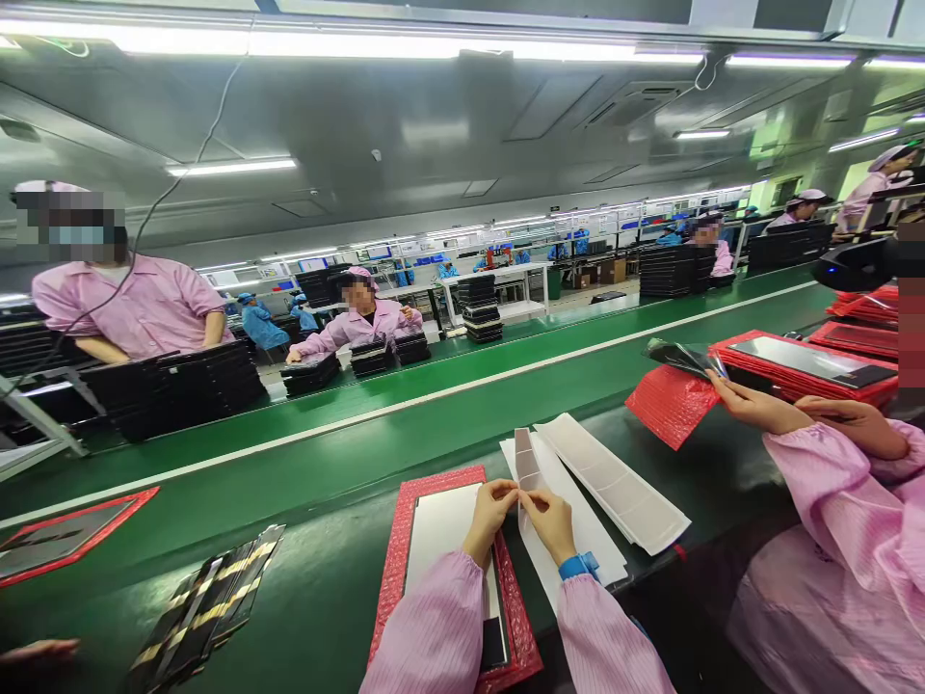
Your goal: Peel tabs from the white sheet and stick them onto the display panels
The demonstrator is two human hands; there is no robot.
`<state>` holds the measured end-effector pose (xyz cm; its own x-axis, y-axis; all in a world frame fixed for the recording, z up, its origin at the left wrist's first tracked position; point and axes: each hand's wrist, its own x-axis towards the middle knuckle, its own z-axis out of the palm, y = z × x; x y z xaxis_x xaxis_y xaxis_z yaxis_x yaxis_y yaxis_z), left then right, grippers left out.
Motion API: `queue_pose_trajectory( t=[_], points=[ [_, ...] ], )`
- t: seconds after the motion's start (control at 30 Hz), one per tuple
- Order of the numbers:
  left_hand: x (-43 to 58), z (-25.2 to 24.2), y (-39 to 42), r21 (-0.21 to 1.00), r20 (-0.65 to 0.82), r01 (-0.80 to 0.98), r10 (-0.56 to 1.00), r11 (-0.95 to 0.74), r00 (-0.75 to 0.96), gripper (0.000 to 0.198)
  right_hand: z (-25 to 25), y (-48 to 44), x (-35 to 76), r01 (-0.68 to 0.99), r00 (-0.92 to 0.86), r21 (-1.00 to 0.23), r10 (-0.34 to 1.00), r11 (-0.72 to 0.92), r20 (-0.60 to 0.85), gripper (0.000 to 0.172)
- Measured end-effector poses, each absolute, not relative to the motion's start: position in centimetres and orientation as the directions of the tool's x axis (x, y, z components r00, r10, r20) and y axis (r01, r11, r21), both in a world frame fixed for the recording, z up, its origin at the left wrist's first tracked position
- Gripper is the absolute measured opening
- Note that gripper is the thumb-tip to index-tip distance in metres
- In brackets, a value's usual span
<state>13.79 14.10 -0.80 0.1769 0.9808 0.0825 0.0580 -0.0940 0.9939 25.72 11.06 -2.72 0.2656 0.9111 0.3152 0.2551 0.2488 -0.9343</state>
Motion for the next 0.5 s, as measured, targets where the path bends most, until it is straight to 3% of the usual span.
queue_pose_trajectory(
  t=[0.5],
  points=[
    [14.75,-1.25,13.82,0.97,0.181,0.138,0.975,-0.199,0.132,0.013,-2.86,10.94,25.6,0.356,0.273,-0.899,0.892,0.254,0.36,0.037]
  ],
)
